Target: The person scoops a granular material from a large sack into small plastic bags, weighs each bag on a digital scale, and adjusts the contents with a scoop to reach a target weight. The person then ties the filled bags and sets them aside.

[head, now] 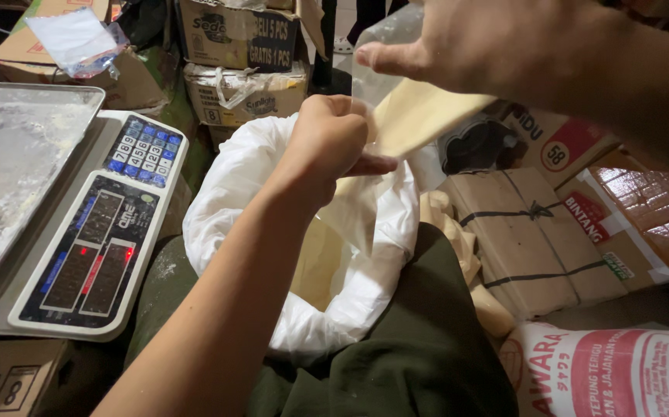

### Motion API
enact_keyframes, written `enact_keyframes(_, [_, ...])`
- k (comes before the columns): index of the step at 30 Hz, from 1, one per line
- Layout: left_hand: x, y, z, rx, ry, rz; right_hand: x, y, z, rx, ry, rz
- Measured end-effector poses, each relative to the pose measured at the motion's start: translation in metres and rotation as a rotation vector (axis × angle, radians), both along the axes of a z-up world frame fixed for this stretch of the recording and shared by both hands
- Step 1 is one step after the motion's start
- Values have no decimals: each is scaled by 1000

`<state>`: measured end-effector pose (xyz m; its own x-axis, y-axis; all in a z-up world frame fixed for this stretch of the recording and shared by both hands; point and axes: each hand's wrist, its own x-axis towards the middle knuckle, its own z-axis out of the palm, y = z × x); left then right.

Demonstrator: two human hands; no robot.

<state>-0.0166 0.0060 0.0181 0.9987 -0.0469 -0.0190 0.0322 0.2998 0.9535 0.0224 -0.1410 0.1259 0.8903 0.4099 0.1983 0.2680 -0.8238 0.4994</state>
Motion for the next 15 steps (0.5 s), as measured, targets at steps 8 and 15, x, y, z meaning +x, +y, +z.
enact_keyframes(8, [-5, 5, 5, -25, -9, 17, 119, -47, -50, -168, -176, 492])
enact_keyframes(15, [-14, 18, 6, -17, 2, 60, 168, -50, -49, 287, 384, 281])
